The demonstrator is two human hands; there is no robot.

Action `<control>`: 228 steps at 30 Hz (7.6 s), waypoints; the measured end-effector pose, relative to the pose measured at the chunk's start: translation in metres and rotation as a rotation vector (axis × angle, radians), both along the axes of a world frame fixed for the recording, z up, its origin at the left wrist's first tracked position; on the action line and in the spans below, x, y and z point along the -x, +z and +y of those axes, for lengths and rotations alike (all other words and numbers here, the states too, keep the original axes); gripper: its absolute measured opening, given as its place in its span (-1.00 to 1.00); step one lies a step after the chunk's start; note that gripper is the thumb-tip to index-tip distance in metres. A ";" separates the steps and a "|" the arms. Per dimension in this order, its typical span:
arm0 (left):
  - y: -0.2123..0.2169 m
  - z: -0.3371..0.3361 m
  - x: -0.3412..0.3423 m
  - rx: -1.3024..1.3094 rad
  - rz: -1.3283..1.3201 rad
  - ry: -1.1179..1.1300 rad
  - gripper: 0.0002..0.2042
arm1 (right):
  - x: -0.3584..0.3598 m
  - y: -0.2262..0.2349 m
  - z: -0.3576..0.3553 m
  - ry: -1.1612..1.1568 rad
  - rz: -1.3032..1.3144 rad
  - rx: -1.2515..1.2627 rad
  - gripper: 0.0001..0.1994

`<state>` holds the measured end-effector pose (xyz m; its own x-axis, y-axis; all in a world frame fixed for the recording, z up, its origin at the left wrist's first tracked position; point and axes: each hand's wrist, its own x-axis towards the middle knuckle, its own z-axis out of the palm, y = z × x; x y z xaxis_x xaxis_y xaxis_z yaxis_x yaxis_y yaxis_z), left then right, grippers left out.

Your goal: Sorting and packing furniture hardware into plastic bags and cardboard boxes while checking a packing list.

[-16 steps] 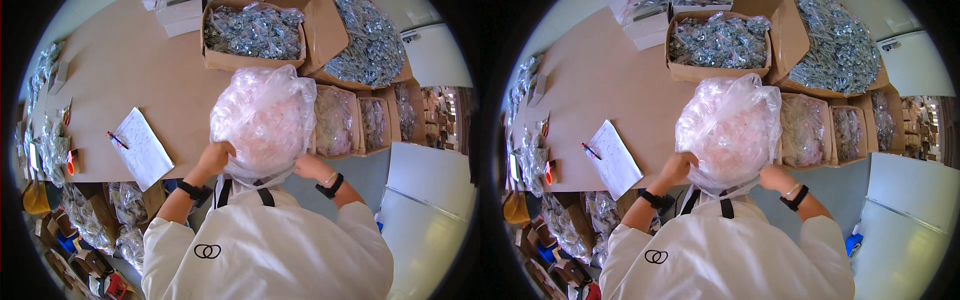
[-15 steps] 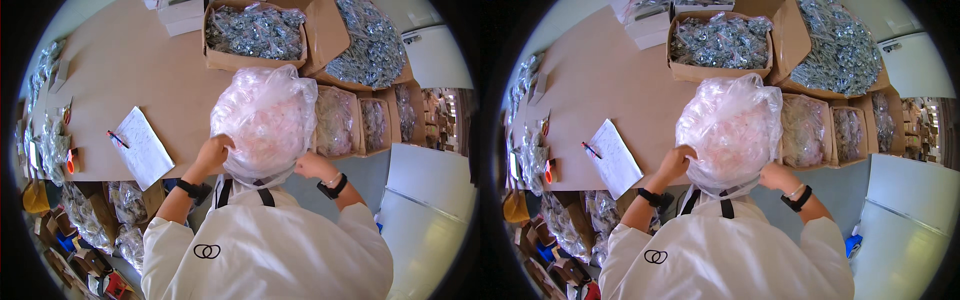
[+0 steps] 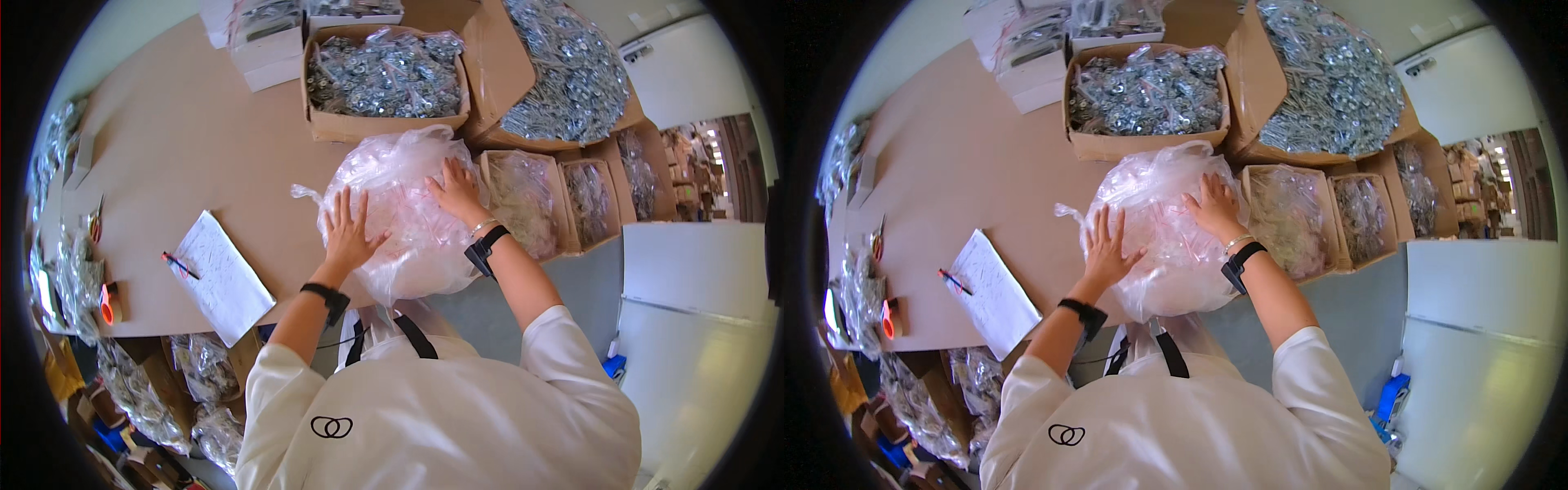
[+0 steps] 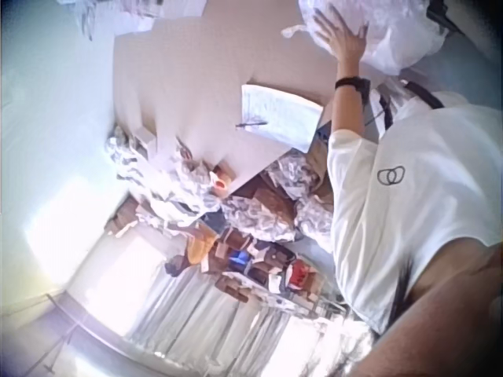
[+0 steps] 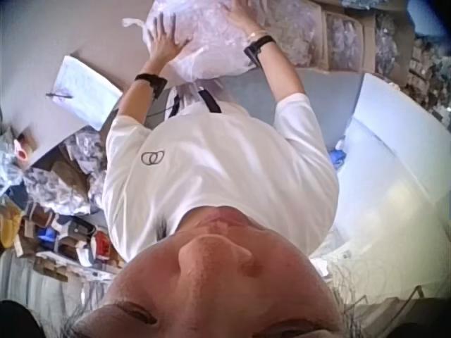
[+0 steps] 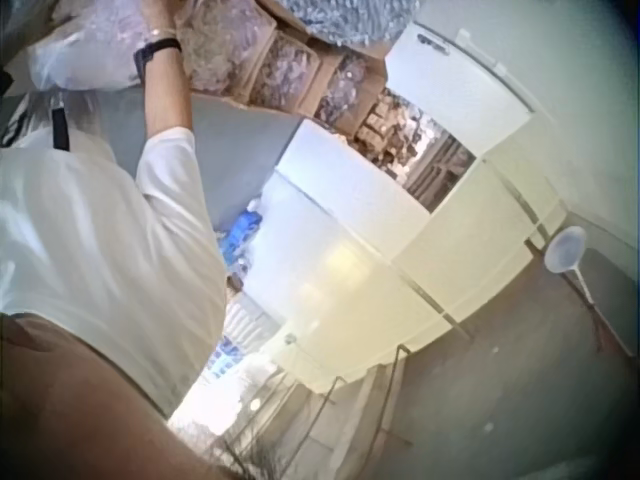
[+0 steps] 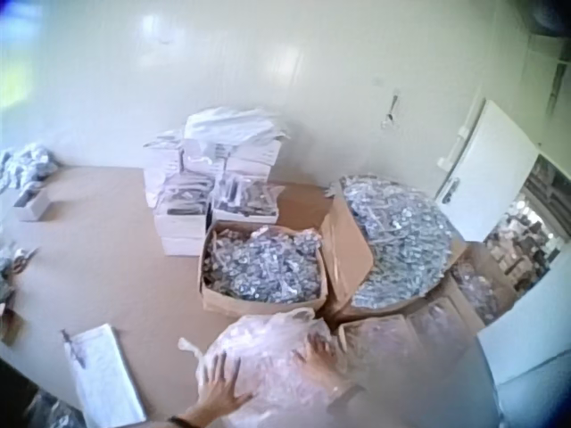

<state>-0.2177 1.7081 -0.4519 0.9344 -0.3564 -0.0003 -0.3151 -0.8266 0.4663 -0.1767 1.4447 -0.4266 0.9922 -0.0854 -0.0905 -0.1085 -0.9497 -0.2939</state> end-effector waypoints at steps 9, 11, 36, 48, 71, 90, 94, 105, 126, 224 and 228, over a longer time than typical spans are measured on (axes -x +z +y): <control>-0.013 0.003 -0.007 0.419 0.138 0.450 0.08 | 0.018 -0.021 -0.021 -0.210 -0.254 0.023 -0.24; -0.021 0.003 -0.019 0.444 0.273 0.491 0.09 | 0.008 -0.026 -0.006 -0.221 -0.080 -0.078 -0.13; 0.002 0.076 -0.043 0.572 0.276 0.398 -0.29 | 0.008 0.067 0.035 0.093 0.013 -0.631 -0.25; 0.078 0.054 -0.033 -0.123 -0.352 0.554 -0.11 | 0.157 0.054 -0.243 -0.949 -0.433 -0.174 -0.51; 0.057 -0.261 0.040 -0.598 0.061 -0.156 -0.75 | 0.178 0.012 -0.309 -0.435 0.392 -1.231 -0.27; 0.099 -0.636 -0.064 -0.032 -0.281 -0.245 -0.65 | 0.214 -0.027 -0.565 -0.914 -0.457 -0.826 0.03; 0.092 -0.650 -0.058 -0.208 -0.027 -0.117 -0.76 | 0.242 0.010 -0.590 -0.782 -0.251 -0.985 -0.06; 0.108 -0.648 0.064 -0.130 0.237 0.062 -0.80 | 0.206 0.028 -0.699 -0.194 -0.272 -0.381 -0.15; 0.109 -0.664 0.140 0.145 0.483 -0.088 -0.68 | 0.178 0.116 -0.698 0.166 -0.116 0.083 -0.57; -0.341 -0.172 0.769 0.366 0.851 1.326 -0.60 | 0.312 -0.633 0.027 -0.727 0.717 -1.791 -0.61; -0.352 -0.183 0.768 0.382 0.864 1.274 -0.60 | 0.301 -0.640 0.007 -0.735 0.709 -1.819 -0.64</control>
<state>-0.9853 1.5254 -0.8036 0.3748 0.5236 -0.7651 0.9225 -0.1282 0.3642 -0.4779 1.4517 -1.0669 0.5883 0.2469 -0.7701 -0.7330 0.5649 -0.3788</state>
